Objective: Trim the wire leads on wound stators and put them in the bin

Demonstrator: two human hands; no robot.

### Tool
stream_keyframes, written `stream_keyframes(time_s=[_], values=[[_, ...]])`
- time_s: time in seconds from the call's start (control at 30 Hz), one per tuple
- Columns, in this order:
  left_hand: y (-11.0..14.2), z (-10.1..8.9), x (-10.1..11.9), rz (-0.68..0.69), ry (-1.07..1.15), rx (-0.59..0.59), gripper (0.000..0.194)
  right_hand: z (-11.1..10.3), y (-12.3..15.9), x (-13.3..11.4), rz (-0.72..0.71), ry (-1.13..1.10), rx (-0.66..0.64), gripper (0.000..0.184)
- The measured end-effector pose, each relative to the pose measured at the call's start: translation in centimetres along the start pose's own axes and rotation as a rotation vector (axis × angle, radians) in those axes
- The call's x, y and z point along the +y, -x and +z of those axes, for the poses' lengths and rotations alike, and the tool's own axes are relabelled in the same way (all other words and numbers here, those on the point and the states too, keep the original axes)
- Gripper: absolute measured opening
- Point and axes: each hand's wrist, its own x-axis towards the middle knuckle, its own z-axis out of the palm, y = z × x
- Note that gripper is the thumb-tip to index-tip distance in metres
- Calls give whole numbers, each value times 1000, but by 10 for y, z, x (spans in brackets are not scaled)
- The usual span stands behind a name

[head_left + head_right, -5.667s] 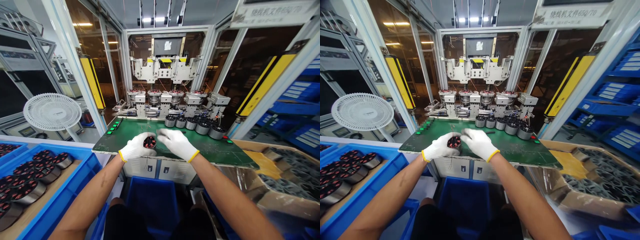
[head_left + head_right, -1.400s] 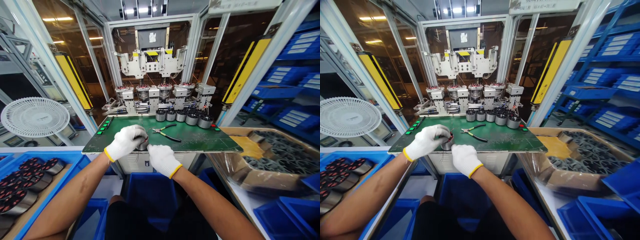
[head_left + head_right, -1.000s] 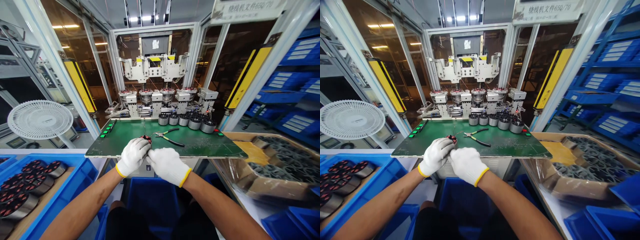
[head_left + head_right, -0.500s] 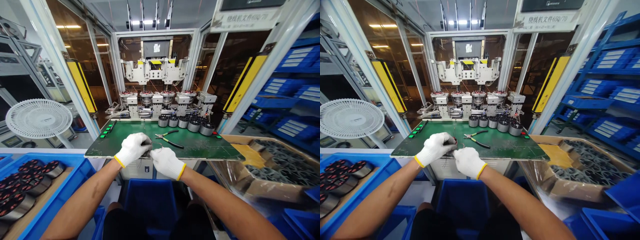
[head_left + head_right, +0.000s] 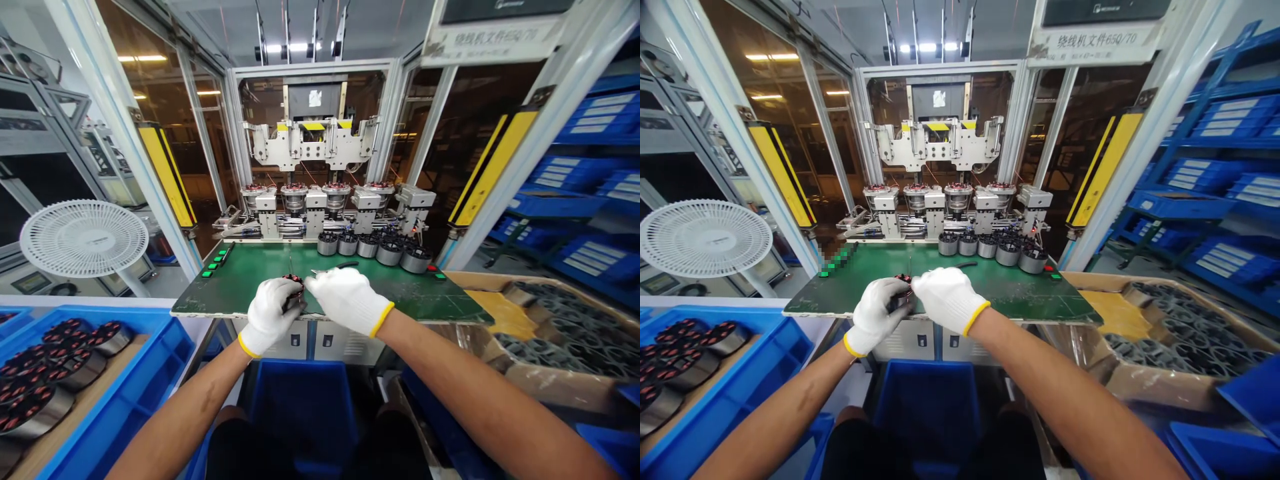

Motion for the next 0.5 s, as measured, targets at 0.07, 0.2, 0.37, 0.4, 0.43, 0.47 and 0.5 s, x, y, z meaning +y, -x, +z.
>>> stream_keyframes(time_s=[0.07, 0.2, 0.37, 0.4, 0.43, 0.47, 0.5], values=[[-6, -4, 0, -26, 10, -41, 22, 10, -3, -9, -25, 57, -100, 20], [-22, -19, 4, -171, 17, -206, 15, 35, -3, -8, -50, -61, -165, 25], [-32, -37, 0, -205, -25, -214, 59, 34, 25, 1, 232, -204, 205, 34], [-32, -37, -3, -231, -6, -228, 75, 30, 35, -4, 286, -66, 296, 38], [-31, -37, -7, -262, 45, -267, 87, 26, 44, -13, 261, 122, 348, 43], [-31, -35, -12, -285, 124, -327, 93, 23, 52, -25, 154, 320, 347, 48], [-31, -31, -15, -291, 209, -388, 93, 21, 58, -39, -12, 483, 303, 52]])
